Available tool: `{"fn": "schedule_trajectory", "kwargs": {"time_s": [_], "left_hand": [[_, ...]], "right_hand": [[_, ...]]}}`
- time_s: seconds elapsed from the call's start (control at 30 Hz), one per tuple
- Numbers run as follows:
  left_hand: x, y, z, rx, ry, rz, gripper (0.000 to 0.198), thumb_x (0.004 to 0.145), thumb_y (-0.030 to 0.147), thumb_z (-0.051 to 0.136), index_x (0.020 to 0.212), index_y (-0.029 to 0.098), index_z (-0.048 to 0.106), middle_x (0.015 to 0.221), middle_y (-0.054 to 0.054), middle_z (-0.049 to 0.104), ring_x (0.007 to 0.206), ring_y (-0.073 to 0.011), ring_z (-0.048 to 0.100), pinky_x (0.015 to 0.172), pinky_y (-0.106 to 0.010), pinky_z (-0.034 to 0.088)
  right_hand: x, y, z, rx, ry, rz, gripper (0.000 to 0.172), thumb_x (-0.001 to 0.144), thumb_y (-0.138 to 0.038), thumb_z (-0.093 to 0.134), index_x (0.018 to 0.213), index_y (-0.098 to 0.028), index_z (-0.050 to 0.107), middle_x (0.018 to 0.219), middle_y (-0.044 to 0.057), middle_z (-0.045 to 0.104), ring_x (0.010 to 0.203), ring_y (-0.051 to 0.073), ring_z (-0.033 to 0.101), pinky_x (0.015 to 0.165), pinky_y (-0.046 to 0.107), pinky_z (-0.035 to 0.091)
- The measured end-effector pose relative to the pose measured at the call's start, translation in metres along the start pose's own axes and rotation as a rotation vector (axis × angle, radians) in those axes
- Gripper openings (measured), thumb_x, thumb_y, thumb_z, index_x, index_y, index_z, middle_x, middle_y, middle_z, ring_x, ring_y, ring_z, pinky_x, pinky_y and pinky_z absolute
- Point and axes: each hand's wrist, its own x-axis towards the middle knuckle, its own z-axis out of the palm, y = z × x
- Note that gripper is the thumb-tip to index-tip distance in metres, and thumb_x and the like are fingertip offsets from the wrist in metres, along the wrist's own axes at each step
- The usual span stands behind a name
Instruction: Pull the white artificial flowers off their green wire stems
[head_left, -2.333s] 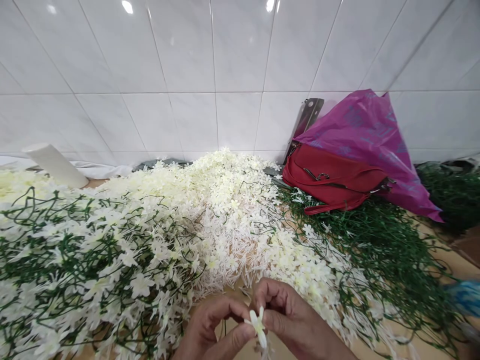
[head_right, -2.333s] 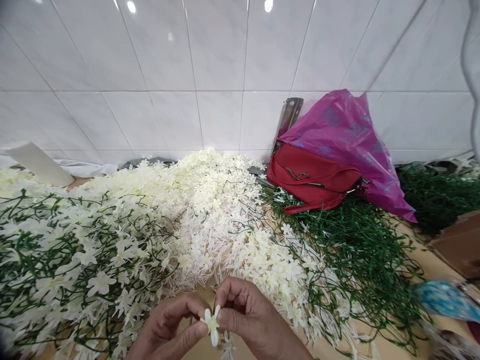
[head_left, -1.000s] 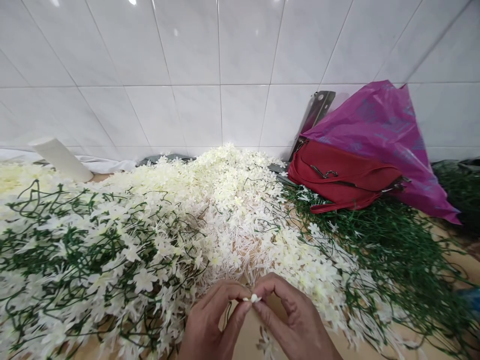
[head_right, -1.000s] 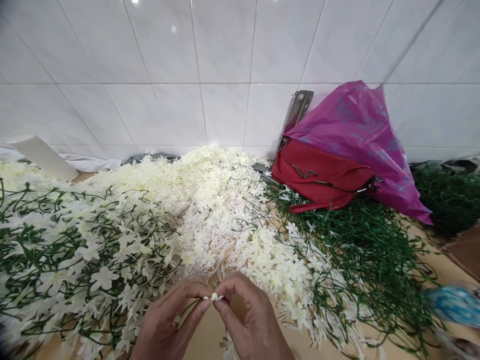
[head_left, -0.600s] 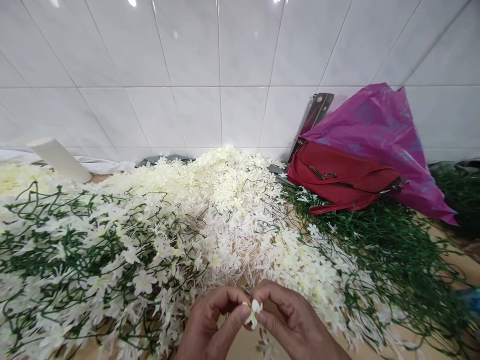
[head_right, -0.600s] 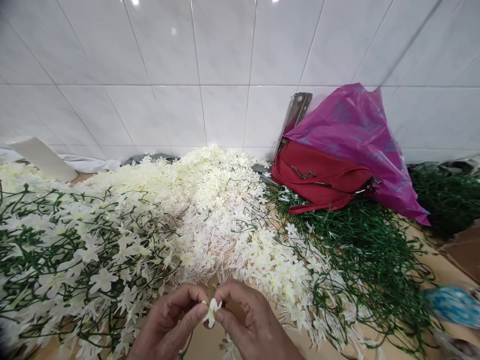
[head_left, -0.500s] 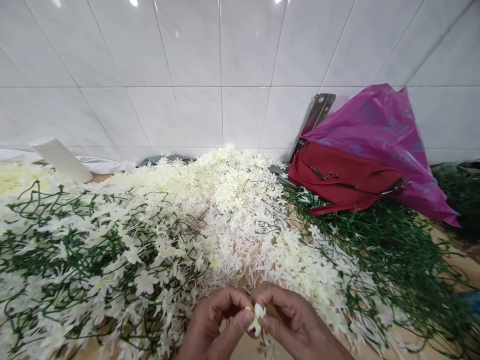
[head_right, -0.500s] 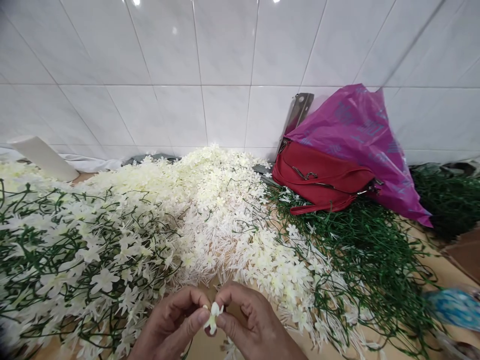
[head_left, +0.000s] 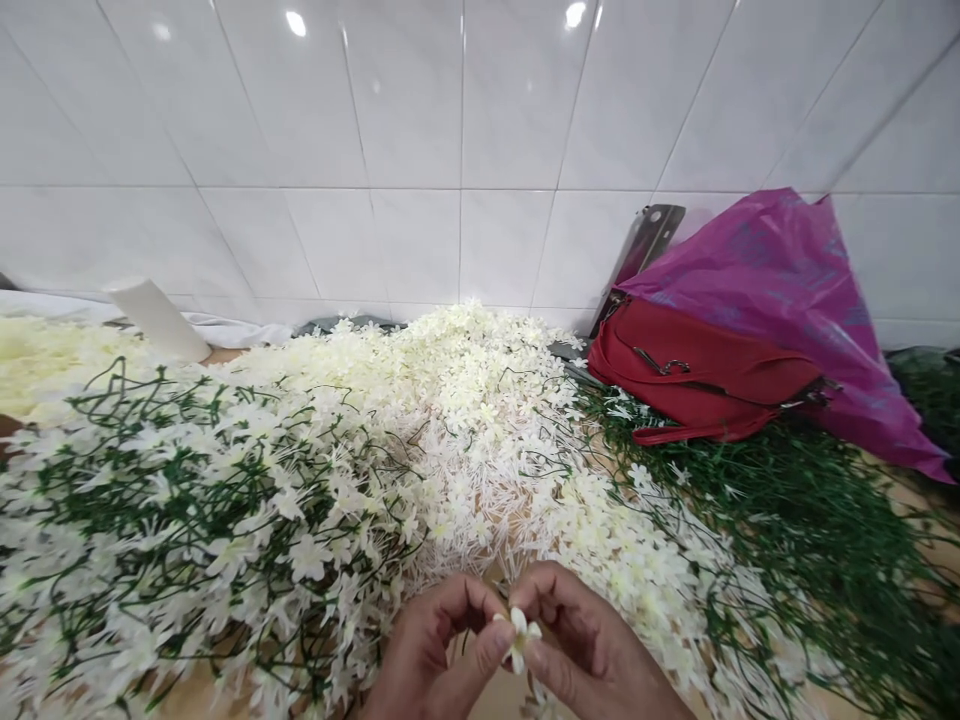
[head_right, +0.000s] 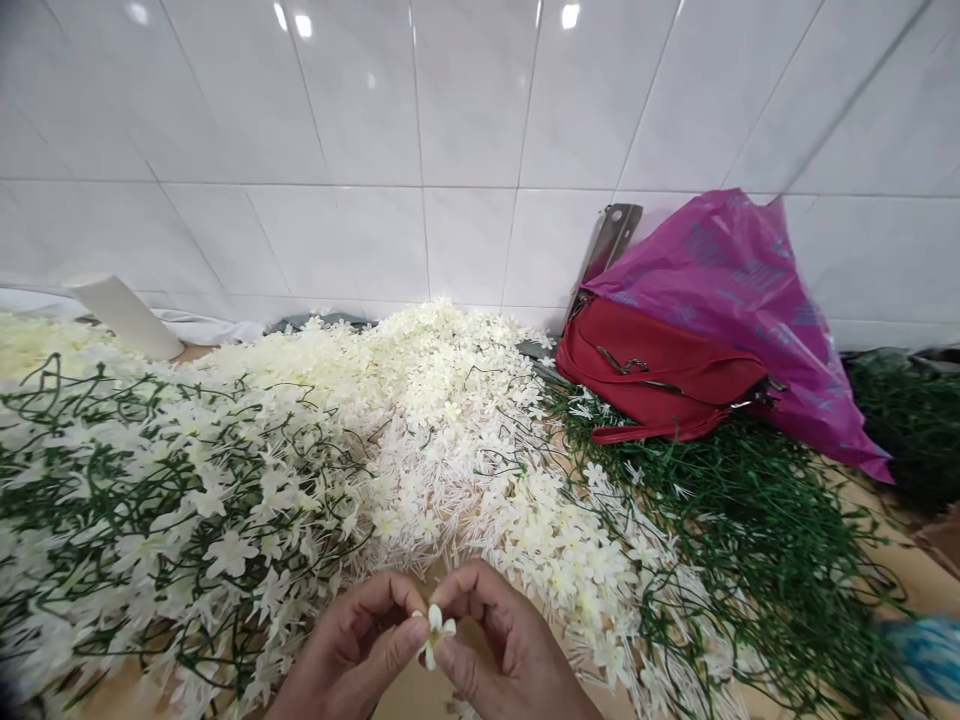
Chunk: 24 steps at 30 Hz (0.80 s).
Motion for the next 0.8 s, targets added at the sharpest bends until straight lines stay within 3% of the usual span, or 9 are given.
{"fn": "schedule_trajectory", "kwargs": {"time_s": [0.17,0.27,0.37,0.47,0.57,0.67,0.8], "left_hand": [[-0.002,-0.002,0.0,0.184,0.006,0.087,0.035,0.097,0.05,0.067,0.087,0.016,0.067,0.084,-0.006,0.07,0.08,-0.017,0.062,0.077,-0.027,0.046],[-0.002,-0.004,0.0,0.23,0.066,0.109,0.034,0.097,0.048,0.067,0.085,0.017,0.067,0.081,-0.005,0.07,0.077,-0.0164,0.062,0.075,-0.026,0.045],[-0.002,-0.009,0.0,0.243,0.08,0.139,0.032,0.097,0.047,0.067,0.084,0.017,0.067,0.079,-0.004,0.07,0.074,-0.0157,0.061,0.072,-0.025,0.044],[-0.001,-0.012,0.0,0.243,0.06,0.143,0.031,0.097,0.046,0.067,0.083,0.018,0.067,0.079,-0.005,0.071,0.074,-0.0159,0.062,0.072,-0.025,0.045],[-0.002,-0.01,0.004,0.196,0.151,0.126,0.035,0.093,0.05,0.071,0.079,0.018,0.067,0.075,-0.004,0.069,0.072,-0.0156,0.061,0.073,-0.025,0.045],[-0.003,-0.007,0.009,0.128,0.197,0.093,0.04,0.09,0.055,0.074,0.076,0.018,0.068,0.071,-0.003,0.067,0.069,-0.0151,0.059,0.07,-0.025,0.044],[-0.004,-0.003,0.012,0.02,0.189,0.064,0.04,0.086,0.055,0.079,0.075,0.018,0.07,0.073,-0.004,0.069,0.07,-0.0151,0.059,0.071,-0.025,0.044]], "right_hand": [[0.0,0.004,-0.002,-0.045,0.058,-0.075,0.036,0.089,-0.057,0.074,0.102,-0.025,0.067,0.091,0.002,0.059,0.084,0.017,0.058,0.069,0.024,0.051],[0.0,0.002,-0.007,-0.217,0.031,-0.193,0.02,0.096,-0.045,0.069,0.103,-0.026,0.071,0.097,0.005,0.065,0.091,0.019,0.065,0.08,0.027,0.056],[0.002,-0.002,-0.009,-0.373,0.025,-0.318,0.011,0.098,-0.03,0.065,0.104,-0.028,0.074,0.096,0.004,0.071,0.089,0.018,0.069,0.082,0.026,0.057],[0.005,-0.005,-0.008,-0.452,0.055,-0.43,0.018,0.094,-0.016,0.066,0.104,-0.03,0.074,0.09,0.001,0.074,0.082,0.015,0.072,0.077,0.023,0.057],[0.008,-0.007,-0.008,-0.485,0.049,-0.569,0.029,0.091,-0.008,0.067,0.107,-0.031,0.073,0.087,-0.001,0.076,0.079,0.014,0.073,0.074,0.021,0.058],[0.008,-0.008,-0.01,-0.548,0.025,-0.668,0.036,0.092,-0.006,0.067,0.117,-0.033,0.072,0.094,0.002,0.076,0.083,0.015,0.074,0.075,0.023,0.06],[0.006,-0.009,-0.012,-0.685,0.024,-0.768,0.032,0.094,-0.009,0.067,0.118,-0.031,0.072,0.101,0.006,0.075,0.088,0.017,0.073,0.077,0.026,0.061]]}}
